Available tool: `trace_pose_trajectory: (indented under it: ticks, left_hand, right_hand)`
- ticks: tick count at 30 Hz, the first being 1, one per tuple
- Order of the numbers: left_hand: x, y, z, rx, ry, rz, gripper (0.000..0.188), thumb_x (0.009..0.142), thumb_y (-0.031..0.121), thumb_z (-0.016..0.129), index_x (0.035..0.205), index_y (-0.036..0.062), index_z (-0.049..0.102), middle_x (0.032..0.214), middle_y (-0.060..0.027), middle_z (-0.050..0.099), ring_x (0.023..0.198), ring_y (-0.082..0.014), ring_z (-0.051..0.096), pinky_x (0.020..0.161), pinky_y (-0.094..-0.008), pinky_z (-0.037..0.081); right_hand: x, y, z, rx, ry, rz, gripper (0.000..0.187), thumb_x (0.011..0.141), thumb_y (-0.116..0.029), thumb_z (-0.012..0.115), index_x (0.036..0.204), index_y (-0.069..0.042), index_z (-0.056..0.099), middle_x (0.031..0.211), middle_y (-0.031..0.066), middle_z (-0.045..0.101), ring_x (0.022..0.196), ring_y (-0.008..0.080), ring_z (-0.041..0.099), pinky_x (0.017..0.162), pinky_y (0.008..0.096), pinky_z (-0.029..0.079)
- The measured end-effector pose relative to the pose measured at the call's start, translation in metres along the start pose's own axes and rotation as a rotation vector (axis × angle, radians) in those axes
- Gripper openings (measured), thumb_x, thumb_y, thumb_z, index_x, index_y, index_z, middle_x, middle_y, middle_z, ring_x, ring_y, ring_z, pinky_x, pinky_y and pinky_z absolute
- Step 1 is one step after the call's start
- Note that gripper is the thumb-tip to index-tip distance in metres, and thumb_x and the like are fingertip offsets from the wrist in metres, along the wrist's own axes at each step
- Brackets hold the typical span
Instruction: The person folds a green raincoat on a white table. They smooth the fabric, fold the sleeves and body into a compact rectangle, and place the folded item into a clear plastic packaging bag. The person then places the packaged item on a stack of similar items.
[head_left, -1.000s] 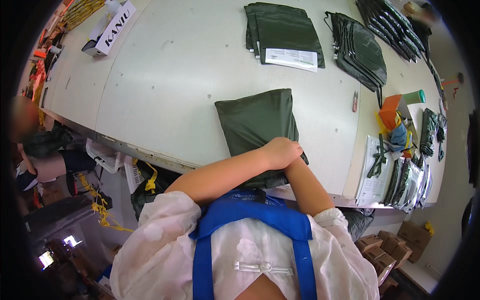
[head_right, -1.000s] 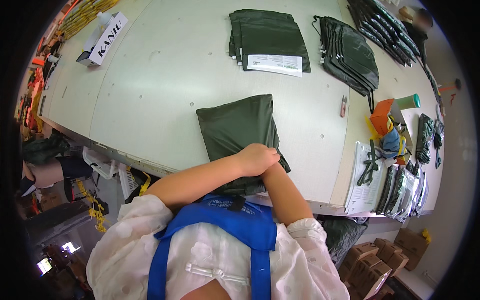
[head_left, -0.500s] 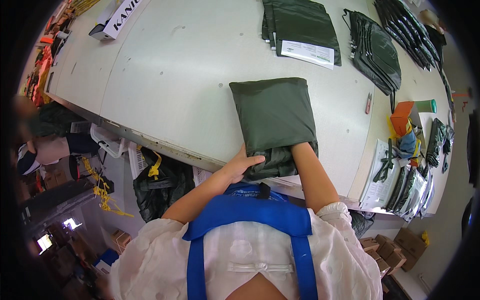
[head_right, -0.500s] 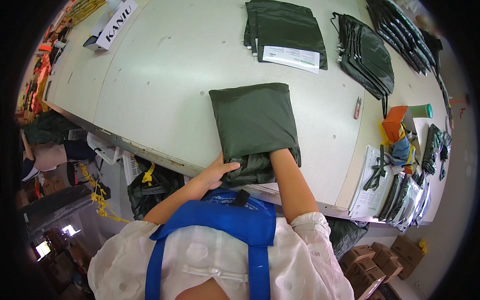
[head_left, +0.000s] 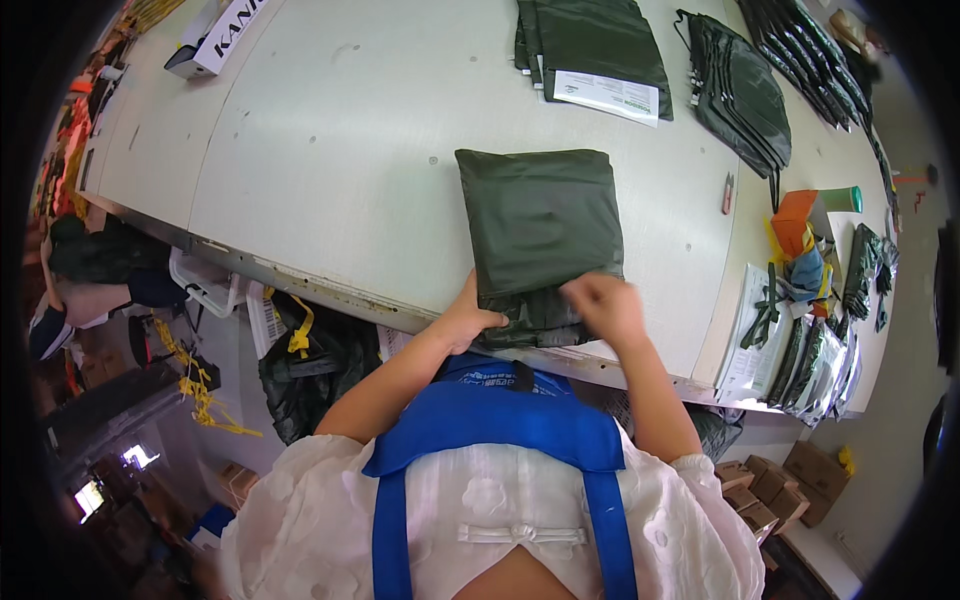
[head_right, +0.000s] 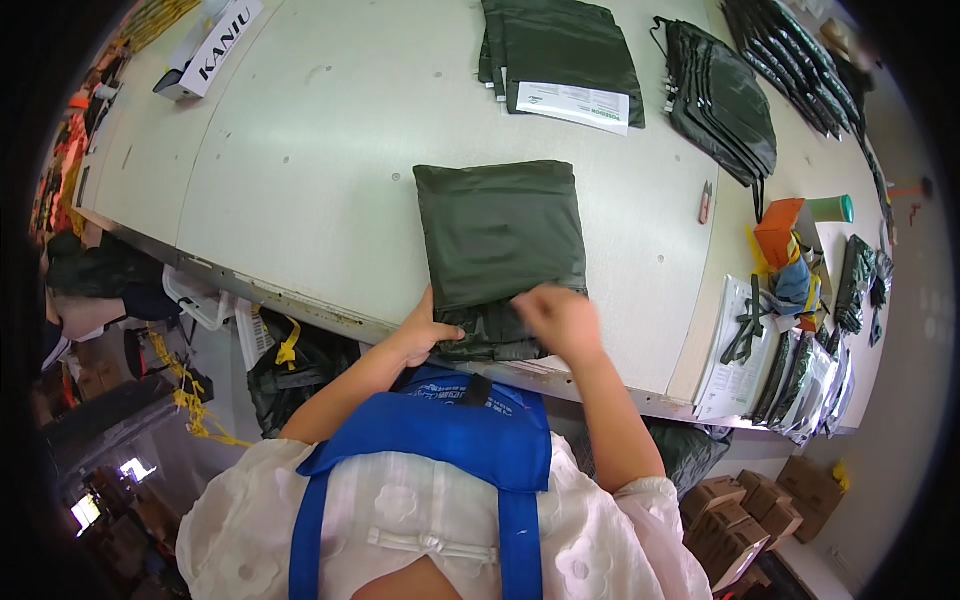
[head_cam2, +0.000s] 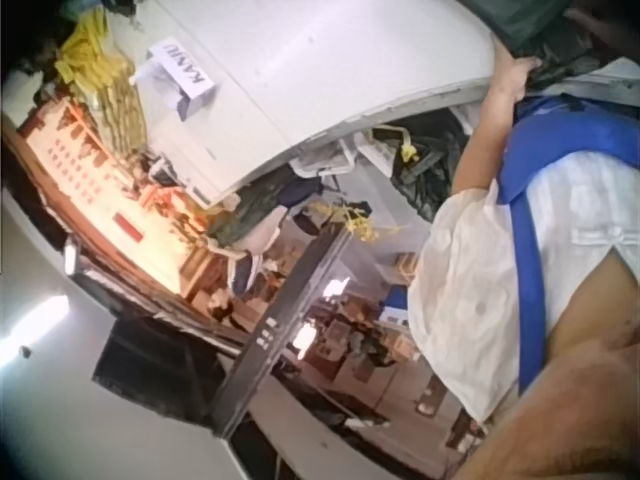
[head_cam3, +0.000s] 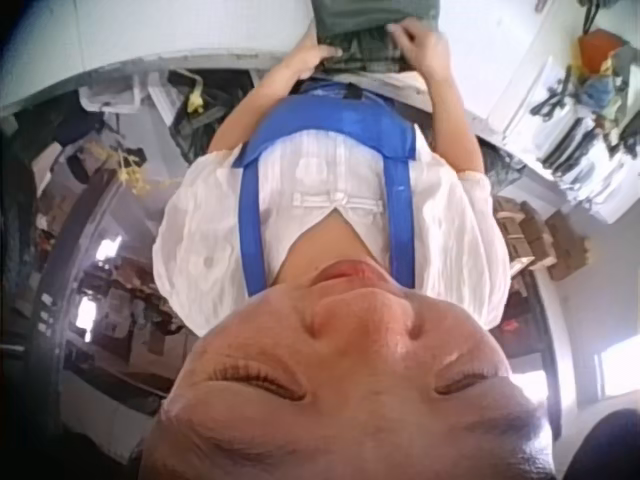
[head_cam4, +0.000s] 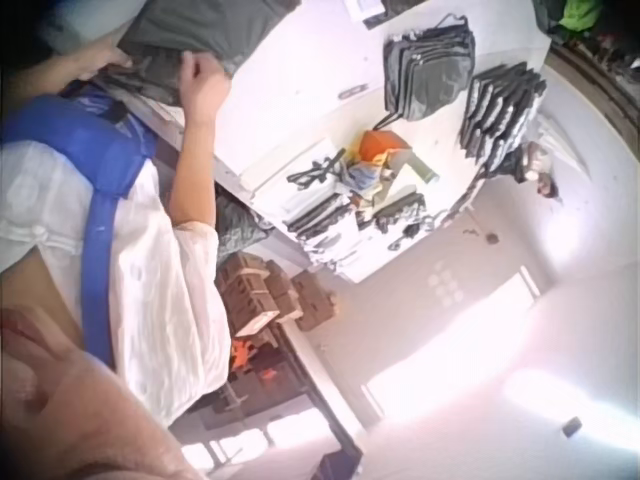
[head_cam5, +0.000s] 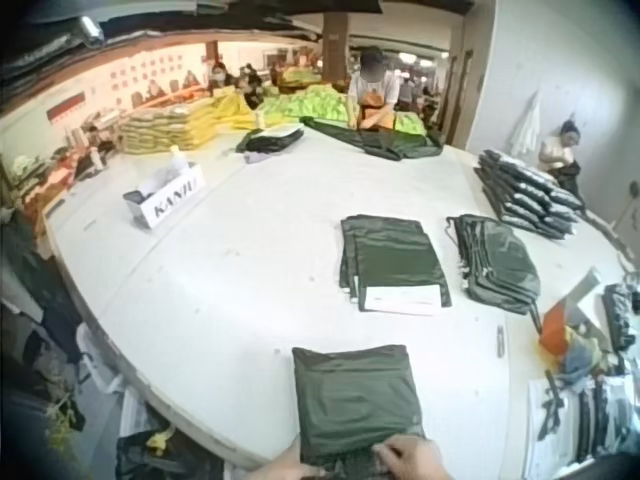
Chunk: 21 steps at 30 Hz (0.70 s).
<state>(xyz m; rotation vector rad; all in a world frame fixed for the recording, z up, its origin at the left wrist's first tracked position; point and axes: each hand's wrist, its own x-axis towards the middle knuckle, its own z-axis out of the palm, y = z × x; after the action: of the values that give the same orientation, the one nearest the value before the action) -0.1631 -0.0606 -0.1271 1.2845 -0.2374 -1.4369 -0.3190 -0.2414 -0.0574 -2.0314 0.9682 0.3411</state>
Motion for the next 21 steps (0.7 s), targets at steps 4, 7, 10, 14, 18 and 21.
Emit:
trace_pose_trajectory:
  ticks: [4,7,10,14,18,21]
  left_hand:
    - [0.025,0.031,-0.025,0.170,-0.114,-0.061,0.095,0.063,-0.014,0.061,0.147,0.0069,0.023,0.135,-0.0110,0.045,0.123,-0.0235,0.043,0.102,-0.0350,0.037]
    - [0.063,0.103,-0.044,0.591,-0.225,-0.024,0.090,0.063,-0.009,0.065,0.144,0.0085,0.031,0.130,-0.0111,0.053,0.119,-0.0232,0.048,0.101,-0.0317,0.038]
    - [0.072,0.125,-0.030,1.762,0.296,0.523,0.086,0.072,0.017,0.074,0.145,0.0106,0.030,0.144,-0.0187,0.036,0.130,-0.0377,0.037,0.109,-0.0500,0.027]
    - [0.029,0.042,0.027,1.456,0.240,0.672,0.082,0.082,0.042,0.064,0.144,0.0028,0.029,0.151,-0.0193,0.023,0.137,-0.0423,0.023,0.113,-0.0524,0.017]
    - [-0.001,0.003,0.020,1.553,0.120,0.755,0.078,0.083,0.045,0.060,0.143,0.0037,0.033,0.150,-0.0213,0.026,0.138,-0.0425,0.021,0.113,-0.0513,0.014]
    - [-0.006,-0.006,0.003,1.578,0.020,0.811,0.076,0.082,0.046,0.060,0.141,0.0054,0.036,0.149,-0.0200,0.028,0.138,-0.0418,0.023,0.113,-0.0503,0.015]
  right_hand:
    - [0.026,0.071,0.024,-0.128,0.648,0.055,0.083,0.070,-0.031,0.081,0.131,0.007,0.038,0.121,0.0262,0.052,0.108,0.0350,0.055,0.089,0.0382,0.046]
    - [0.025,0.063,0.048,0.336,0.471,0.083,0.102,0.070,-0.030,0.081,0.139,0.010,0.017,0.130,0.0326,0.041,0.121,0.0414,0.044,0.102,0.0415,0.037]
    - [-0.005,0.051,0.086,0.390,0.245,0.171,0.090,0.082,-0.034,0.069,0.138,0.012,0.016,0.112,0.0292,0.054,0.106,0.0356,0.056,0.093,0.0392,0.044]
    - [-0.036,0.018,0.036,0.255,-0.160,-0.015,0.047,0.093,-0.033,0.054,0.124,0.001,0.053,0.071,0.0119,0.067,0.064,0.0244,0.066,0.067,0.0360,0.052]
    - [0.027,-0.020,-0.005,-0.194,0.597,-0.431,0.053,0.086,-0.032,0.063,0.131,-0.007,0.049,0.122,0.0176,0.056,0.117,0.0354,0.050,0.096,0.0438,0.041]
    - [0.086,-0.040,-0.001,-0.563,0.709,-0.563,0.059,0.085,-0.042,0.061,0.132,-0.010,0.048,0.125,0.0164,0.052,0.122,0.0361,0.044,0.109,0.0494,0.026]
